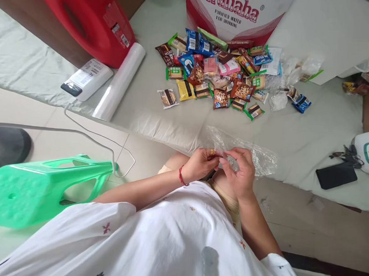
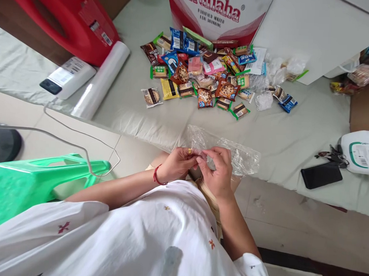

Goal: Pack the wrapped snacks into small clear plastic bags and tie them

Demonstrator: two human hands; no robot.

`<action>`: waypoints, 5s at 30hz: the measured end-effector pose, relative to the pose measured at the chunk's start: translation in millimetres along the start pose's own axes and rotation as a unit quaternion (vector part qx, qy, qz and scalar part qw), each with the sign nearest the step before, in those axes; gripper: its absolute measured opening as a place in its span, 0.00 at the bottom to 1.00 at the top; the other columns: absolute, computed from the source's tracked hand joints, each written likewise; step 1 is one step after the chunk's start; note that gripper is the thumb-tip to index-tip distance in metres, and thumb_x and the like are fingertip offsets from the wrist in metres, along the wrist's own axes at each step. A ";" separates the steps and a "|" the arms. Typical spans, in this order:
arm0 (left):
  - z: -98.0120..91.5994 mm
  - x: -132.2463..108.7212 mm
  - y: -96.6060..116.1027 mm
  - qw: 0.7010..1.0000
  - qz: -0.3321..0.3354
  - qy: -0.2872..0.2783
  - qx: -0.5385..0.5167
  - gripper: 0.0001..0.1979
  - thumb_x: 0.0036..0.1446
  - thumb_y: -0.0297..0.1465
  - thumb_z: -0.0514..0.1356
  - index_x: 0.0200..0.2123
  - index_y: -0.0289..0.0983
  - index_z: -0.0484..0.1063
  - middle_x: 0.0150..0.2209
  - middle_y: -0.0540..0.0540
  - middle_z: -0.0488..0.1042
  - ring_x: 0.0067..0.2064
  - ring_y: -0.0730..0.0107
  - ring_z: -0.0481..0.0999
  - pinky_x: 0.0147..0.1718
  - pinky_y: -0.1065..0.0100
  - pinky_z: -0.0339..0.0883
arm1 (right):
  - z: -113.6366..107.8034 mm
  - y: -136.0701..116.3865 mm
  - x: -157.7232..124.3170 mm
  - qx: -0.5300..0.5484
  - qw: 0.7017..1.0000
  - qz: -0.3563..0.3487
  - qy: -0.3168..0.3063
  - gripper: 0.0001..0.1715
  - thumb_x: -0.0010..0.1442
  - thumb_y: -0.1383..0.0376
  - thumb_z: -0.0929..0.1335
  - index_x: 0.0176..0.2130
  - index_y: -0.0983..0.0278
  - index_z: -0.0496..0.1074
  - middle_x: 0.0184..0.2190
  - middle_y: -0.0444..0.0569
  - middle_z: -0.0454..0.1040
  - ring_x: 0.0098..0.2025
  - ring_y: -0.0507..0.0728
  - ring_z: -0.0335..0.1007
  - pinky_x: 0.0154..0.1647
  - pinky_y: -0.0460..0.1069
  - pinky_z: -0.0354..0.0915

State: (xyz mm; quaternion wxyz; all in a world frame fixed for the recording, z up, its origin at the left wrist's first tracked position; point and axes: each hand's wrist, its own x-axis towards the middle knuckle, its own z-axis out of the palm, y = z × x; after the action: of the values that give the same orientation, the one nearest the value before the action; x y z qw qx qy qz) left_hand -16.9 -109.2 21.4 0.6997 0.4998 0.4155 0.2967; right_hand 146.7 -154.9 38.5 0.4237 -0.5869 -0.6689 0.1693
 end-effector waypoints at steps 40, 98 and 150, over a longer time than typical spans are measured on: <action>-31.0 61.9 20.2 0.776 0.237 0.036 0.584 0.22 0.72 0.39 0.50 0.62 0.39 0.73 0.63 0.36 0.74 0.68 0.49 0.67 0.70 0.43 0.48 | -53.6 154.6 82.7 0.104 0.953 0.278 0.064 0.22 0.58 0.47 0.70 0.40 0.61 0.70 0.25 0.41 0.71 0.20 0.50 0.59 0.20 0.46 0.57; -82.5 59.7 -15.4 0.764 0.219 -0.005 0.606 0.34 0.73 0.50 0.43 0.74 0.40 0.55 0.76 0.41 0.53 0.78 0.54 0.49 0.73 0.32 0.28 | 51.4 44.8 272.9 -0.396 0.889 -0.118 -0.198 0.16 0.66 0.68 0.61 0.44 0.70 0.77 0.42 0.64 0.78 0.47 0.67 0.69 0.49 0.58 0.63; -83.2 59.4 -8.9 0.782 0.190 -0.024 0.593 0.57 0.55 0.65 0.58 0.75 0.33 0.52 0.77 0.30 0.45 0.77 0.37 0.44 0.70 0.27 0.21 | -8.7 27.0 220.5 -0.253 0.962 -0.058 -0.084 0.24 0.72 0.58 0.64 0.61 0.65 0.73 0.53 0.58 0.79 0.47 0.58 0.76 0.47 0.52 0.68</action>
State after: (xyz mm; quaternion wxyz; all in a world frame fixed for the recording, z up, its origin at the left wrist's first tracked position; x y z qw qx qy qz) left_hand -61.6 -25.1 -16.8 0.2044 0.8918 0.3893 0.1071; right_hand 181.3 54.4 105.2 0.2125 -0.6189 -0.7560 0.0181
